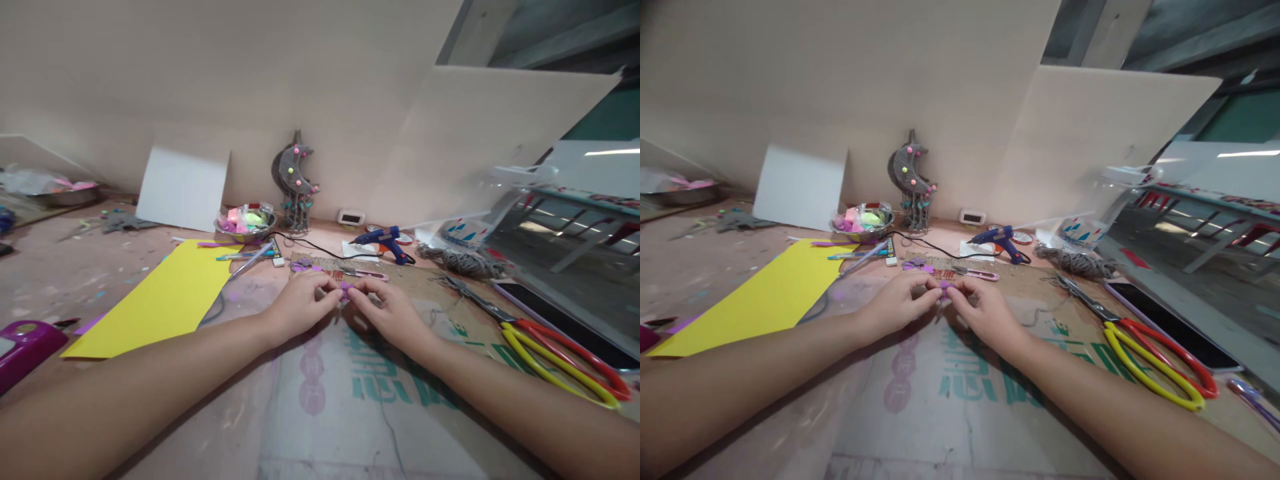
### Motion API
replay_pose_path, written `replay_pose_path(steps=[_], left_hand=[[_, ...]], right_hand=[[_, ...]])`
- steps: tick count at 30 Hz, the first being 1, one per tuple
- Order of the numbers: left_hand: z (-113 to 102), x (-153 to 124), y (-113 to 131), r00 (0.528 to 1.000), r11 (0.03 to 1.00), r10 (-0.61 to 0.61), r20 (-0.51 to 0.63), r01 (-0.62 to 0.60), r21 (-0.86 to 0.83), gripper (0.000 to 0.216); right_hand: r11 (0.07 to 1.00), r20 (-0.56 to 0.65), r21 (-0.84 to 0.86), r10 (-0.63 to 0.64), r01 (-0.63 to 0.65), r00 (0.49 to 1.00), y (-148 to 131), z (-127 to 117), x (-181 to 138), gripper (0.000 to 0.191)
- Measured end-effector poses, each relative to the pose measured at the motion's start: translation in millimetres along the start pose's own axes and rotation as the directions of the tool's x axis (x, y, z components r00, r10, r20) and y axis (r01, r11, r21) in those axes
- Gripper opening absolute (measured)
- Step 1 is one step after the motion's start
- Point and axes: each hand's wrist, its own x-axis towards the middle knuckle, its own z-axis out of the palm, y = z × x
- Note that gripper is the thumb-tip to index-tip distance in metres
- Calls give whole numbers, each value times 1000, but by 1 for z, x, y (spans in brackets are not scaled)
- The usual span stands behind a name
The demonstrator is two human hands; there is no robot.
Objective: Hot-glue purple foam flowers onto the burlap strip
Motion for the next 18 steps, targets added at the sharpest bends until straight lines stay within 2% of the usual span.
replay_pose_path(steps=[5,8,18], left_hand=[[1,2,-3,1000,999,1,-25,-2,-36,32],[1,3,-3,998,995,-15,-61,9,-98,29],[6,2,-7,996,989,-78,-42,72,-126,24]], right_hand=[[1000,-16,24,11,-10,1000,4,-1,2,28],[1000,-11,31,-7,7,1000,4,-1,1,28],[997,22,83,-10,8,1000,0,-2,2,28]])
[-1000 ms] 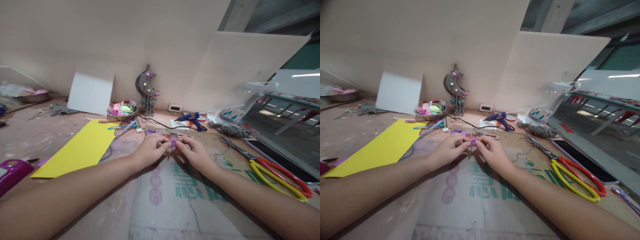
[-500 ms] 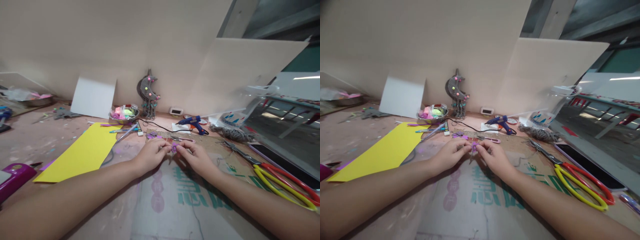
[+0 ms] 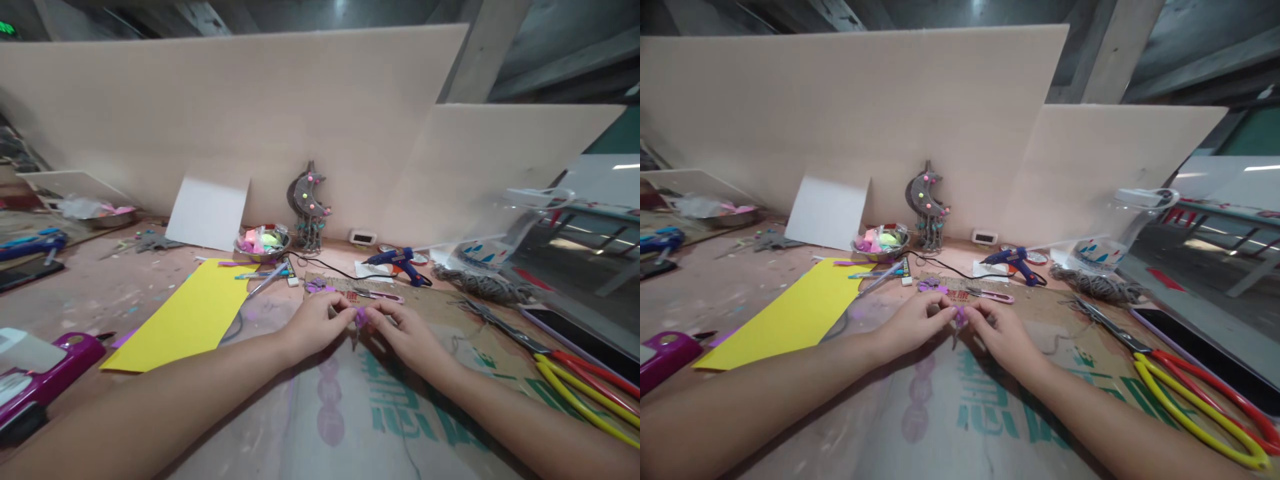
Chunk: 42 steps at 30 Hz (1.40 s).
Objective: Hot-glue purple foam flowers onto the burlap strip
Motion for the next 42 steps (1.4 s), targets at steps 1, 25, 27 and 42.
replay_pose_path(steps=[1,25,27,42], left_hand=[[0,0,0,1000,1000,-3,-8,3,-5,24],[-3,1,2,997,989,-53,53,60,-138,27],[-4,0,3,995,986,-76,61,84,-143,26],[-5,5,-3,986,968,-164,-23,157,-194,24]], right_hand=[[1000,11,13,4,-5,1000,1,0,1,28],[996,51,49,69,-71,996,4,2,1,24],[999,57,4,36,-36,998,4,0,2,24],[763,67,-624,-163,169,984,68,-41,31,30]])
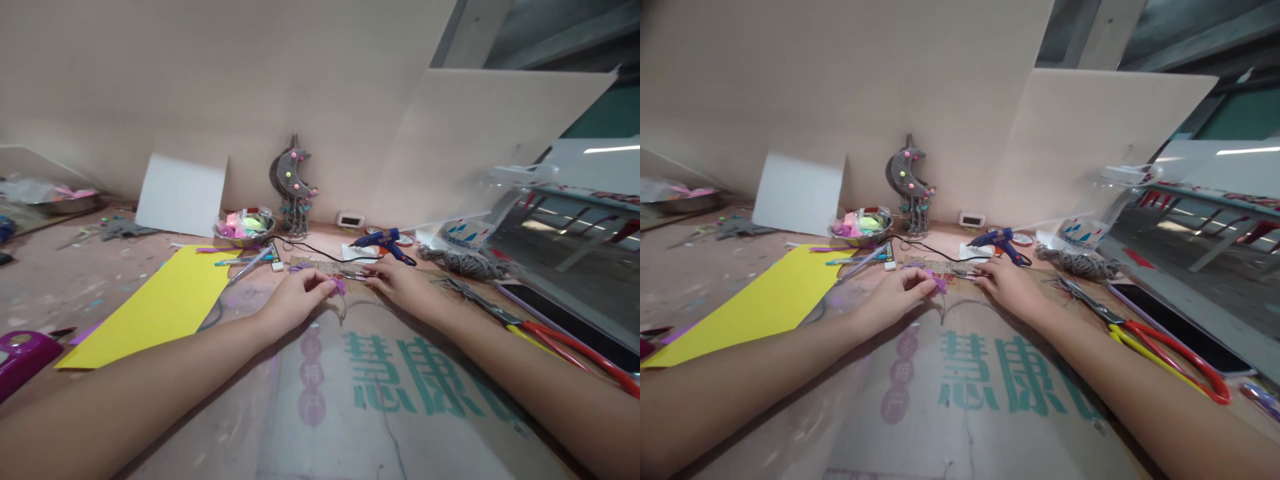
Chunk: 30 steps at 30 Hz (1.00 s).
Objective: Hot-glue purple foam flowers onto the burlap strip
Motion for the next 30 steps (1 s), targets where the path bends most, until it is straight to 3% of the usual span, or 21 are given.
replay_pose_path(steps=[5,8,12,15,22,30], left_hand=[[0,1,-4,1000,1000,11,-2,-11,0,24],[0,2,-7,1000,1000,-6,-14,6,-24,24],[0,6,-10,999,992,-48,-25,45,-121,25],[0,8,-13,997,982,-66,-27,60,-178,26],[1,10,-15,996,965,-85,-33,74,-250,27],[1,9,-14,997,971,-78,-24,70,-230,26]], right_hand=[[987,32,-129,-91,94,995,-7,4,0,27],[982,-9,-186,-38,36,999,-4,6,0,25],[989,-209,18,144,-144,967,-3,0,-1,23],[982,-320,151,155,-112,934,-13,-7,-6,23],[992,-193,-8,-122,123,973,-30,-9,-20,19],[996,-136,-31,-92,88,986,-36,-6,-20,26]])
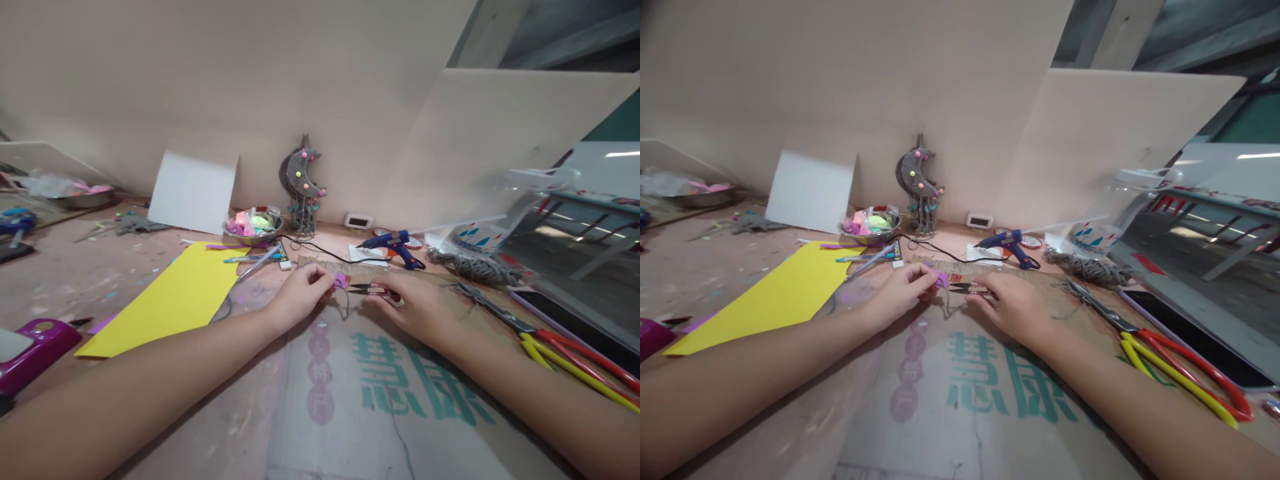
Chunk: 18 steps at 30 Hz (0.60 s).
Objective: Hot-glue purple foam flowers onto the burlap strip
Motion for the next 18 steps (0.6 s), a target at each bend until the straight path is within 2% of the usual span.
replay_pose_path(steps=[10,18], left_hand=[[1,-5,10,1000,996,16,4,-16,86,24],[2,-4,7,999,992,43,-9,-42,120,23]], right_hand=[[998,15,61,23,-24,1000,-2,4,-1,25],[996,38,84,18,-21,999,-4,5,0,23]])
